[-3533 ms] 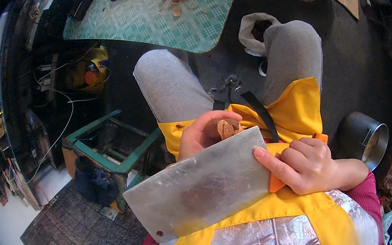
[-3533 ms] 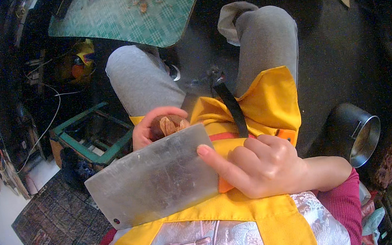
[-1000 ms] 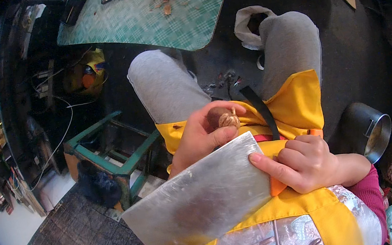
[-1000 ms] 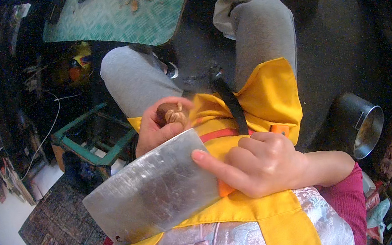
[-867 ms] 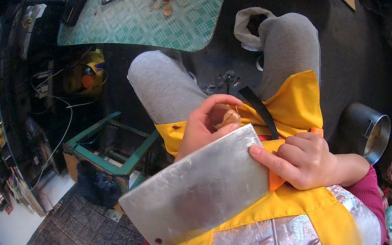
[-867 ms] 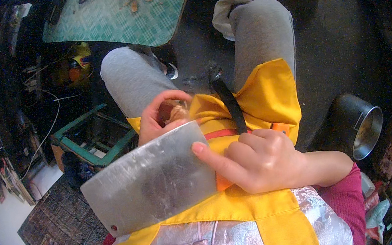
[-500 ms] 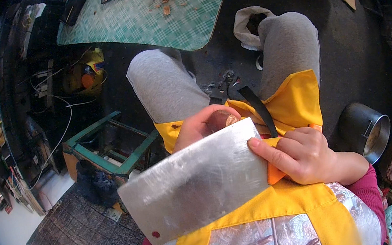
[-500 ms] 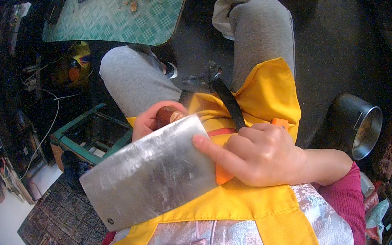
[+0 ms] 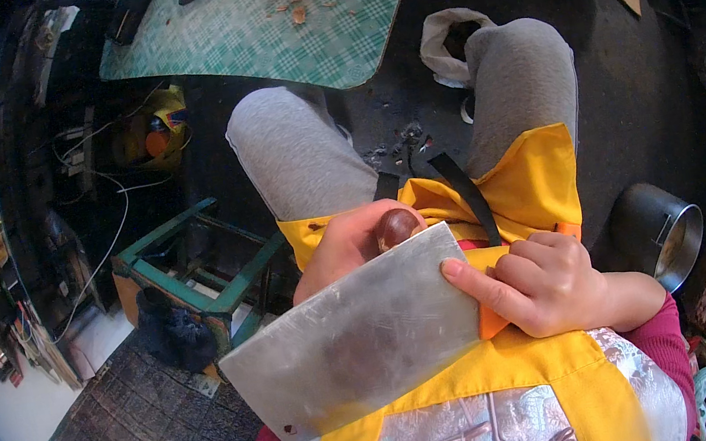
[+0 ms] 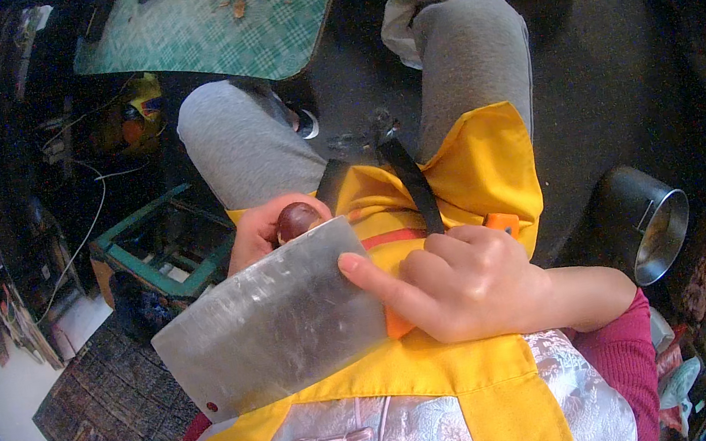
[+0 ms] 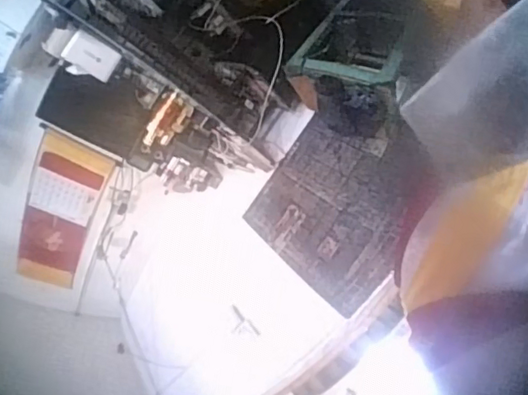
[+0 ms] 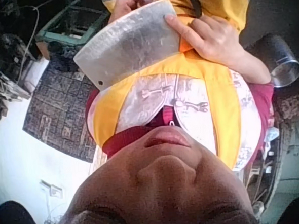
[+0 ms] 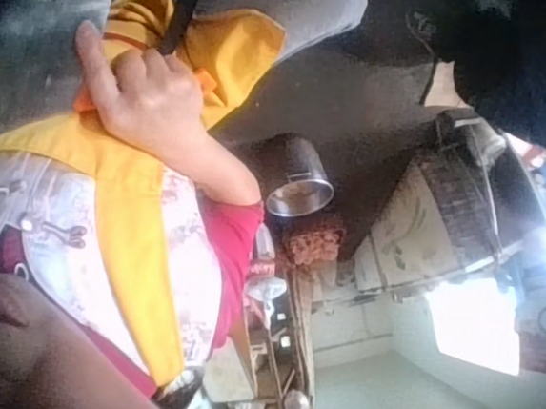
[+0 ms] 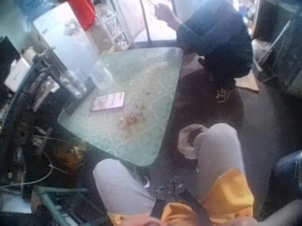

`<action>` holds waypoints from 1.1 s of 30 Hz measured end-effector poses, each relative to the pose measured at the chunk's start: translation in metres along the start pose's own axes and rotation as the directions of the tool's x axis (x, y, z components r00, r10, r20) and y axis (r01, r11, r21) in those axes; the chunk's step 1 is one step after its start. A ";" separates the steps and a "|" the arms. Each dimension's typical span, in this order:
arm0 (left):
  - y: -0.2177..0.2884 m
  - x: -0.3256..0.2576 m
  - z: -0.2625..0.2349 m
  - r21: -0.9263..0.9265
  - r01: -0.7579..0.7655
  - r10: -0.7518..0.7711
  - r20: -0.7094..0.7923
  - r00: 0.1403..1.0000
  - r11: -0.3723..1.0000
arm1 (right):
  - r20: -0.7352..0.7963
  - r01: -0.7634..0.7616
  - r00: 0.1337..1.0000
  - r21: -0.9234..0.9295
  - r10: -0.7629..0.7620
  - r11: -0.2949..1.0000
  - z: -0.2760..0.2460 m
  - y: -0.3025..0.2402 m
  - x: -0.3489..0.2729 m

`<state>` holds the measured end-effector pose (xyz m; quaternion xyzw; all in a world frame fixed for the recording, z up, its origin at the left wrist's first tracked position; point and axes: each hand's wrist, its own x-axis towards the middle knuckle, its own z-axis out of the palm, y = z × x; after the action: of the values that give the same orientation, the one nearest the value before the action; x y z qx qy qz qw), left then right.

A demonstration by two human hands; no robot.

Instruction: The person sits on the floor and uses a large cleaver to crack open small nuts, then peels away the shells by hand. The process is repeated for several nuts, with shells accumulating on the table.

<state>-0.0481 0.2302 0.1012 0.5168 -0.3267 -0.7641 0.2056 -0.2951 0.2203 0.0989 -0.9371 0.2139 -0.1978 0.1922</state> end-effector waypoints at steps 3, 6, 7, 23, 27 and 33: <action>-0.016 0.006 -0.006 -0.213 -0.112 0.143 0.138 0.980 0.971 | 0.000 0.021 1.000 0.010 -0.021 1.000 0.001 0.000 0.000; -0.019 0.009 -0.007 -0.190 -0.155 0.182 0.137 0.974 0.970 | 0.009 0.021 1.000 0.038 -0.021 0.999 0.000 0.000 0.000; -0.019 0.010 -0.005 -0.192 -0.175 0.200 0.121 0.972 0.966 | 0.003 0.015 1.000 0.047 -0.016 0.999 0.002 0.000 -0.001; -0.020 -0.001 -0.009 -0.141 -0.115 0.139 0.180 0.974 0.983 | 0.086 0.000 0.996 0.073 -0.007 0.997 -0.010 -0.006 -0.002; -0.007 -0.016 -0.003 -0.071 -0.042 0.053 0.156 0.986 0.997 | -0.044 0.036 0.998 0.000 -0.036 0.999 -0.001 -0.010 -0.006; -0.027 -0.026 -0.014 -0.226 -0.109 0.172 0.281 0.944 0.968 | -0.035 0.042 0.999 0.022 -0.041 0.999 -0.002 -0.012 -0.005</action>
<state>-0.0245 0.2621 0.0960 0.3466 -0.3084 -0.8466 0.2608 -0.2966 0.2316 0.1047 -0.9356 0.1952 -0.2202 0.1951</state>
